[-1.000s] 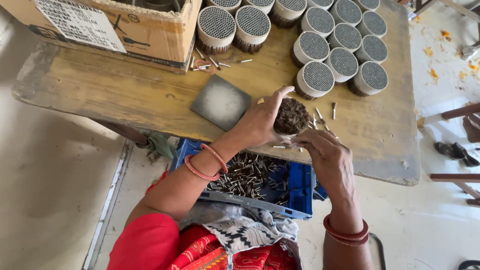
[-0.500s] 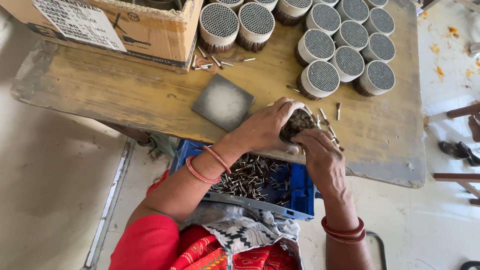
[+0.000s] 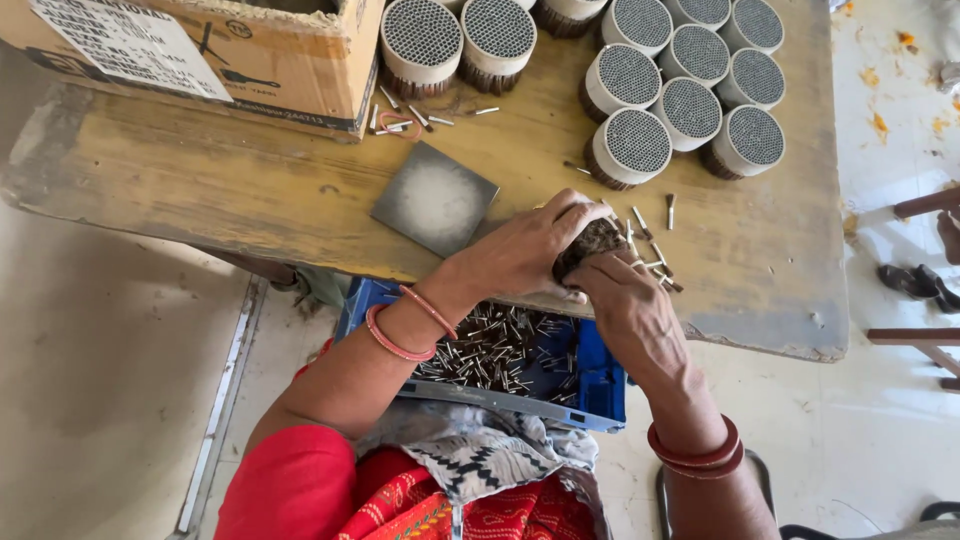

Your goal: The person presses dark incense paste into a cylindrical mesh-topped mold by hand, inserts small incense sticks into the filled mold, and sets finished molds on the table. They repeatedly take paste from a cup, fill molds one at a time, and place completed molds with a batch on the worktable.

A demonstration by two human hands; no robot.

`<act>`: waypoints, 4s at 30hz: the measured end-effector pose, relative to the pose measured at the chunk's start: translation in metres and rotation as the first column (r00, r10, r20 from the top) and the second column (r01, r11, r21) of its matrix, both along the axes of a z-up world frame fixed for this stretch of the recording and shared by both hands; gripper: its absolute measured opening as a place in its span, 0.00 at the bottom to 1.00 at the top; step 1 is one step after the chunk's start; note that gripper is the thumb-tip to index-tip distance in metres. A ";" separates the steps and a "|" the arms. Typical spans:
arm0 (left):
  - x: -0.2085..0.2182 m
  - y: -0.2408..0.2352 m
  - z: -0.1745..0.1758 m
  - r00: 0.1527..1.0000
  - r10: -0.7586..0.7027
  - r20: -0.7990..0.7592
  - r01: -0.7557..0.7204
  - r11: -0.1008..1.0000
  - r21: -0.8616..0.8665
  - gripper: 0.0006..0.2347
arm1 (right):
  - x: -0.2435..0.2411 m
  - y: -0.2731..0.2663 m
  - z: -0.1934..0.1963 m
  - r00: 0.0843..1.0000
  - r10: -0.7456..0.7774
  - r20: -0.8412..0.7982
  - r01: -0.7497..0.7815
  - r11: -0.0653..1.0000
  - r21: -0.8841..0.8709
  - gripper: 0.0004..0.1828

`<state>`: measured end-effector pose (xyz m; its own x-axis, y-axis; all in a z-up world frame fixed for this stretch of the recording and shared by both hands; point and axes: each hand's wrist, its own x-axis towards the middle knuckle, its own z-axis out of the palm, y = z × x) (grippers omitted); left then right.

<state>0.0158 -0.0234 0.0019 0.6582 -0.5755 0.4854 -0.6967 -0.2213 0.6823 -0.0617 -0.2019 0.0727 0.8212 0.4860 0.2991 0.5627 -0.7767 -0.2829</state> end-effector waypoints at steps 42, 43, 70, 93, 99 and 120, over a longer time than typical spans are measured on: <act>-0.001 0.010 0.008 0.960 0.011 -0.280 -0.087 0.962 -0.258 0.60 | 0.029 0.003 -0.021 0.972 -0.037 0.230 0.018 0.996 0.084 0.61; -0.001 0.012 0.004 0.960 0.017 -0.280 -0.093 0.961 -0.259 0.60 | 0.031 0.010 -0.019 0.973 -0.031 0.229 0.012 0.996 0.083 0.61; -0.001 -0.009 0.018 0.977 0.155 0.147 -0.172 0.979 0.108 0.41 | 0.024 -0.022 -0.071 0.949 -0.006 -0.315 0.284 0.448 0.848 0.43; 0.020 0.016 -0.009 0.300 -0.830 -0.470 -0.578 0.234 -0.782 0.13 | 0.014 -0.069 -0.062 0.821 -0.569 0.050 0.516 0.776 0.362 0.31; 0.019 0.021 -0.022 0.393 -0.886 -0.246 -0.490 0.024 -0.871 0.15 | 0.035 -0.036 -0.047 0.946 -0.304 -0.111 0.314 0.945 0.092 0.57; 0.020 0.028 -0.020 0.431 -0.883 -0.186 -0.515 -0.071 -0.855 0.17 | 0.058 0.041 -0.045 0.962 -0.273 -0.012 0.272 0.960 -0.069 0.41</act>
<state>0.0356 0.0043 -0.0183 0.9395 -0.3154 0.1338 0.3197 0.9474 -0.0117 -0.0040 -0.1612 0.0281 0.9309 0.2611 0.2554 0.3218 -0.9171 -0.2355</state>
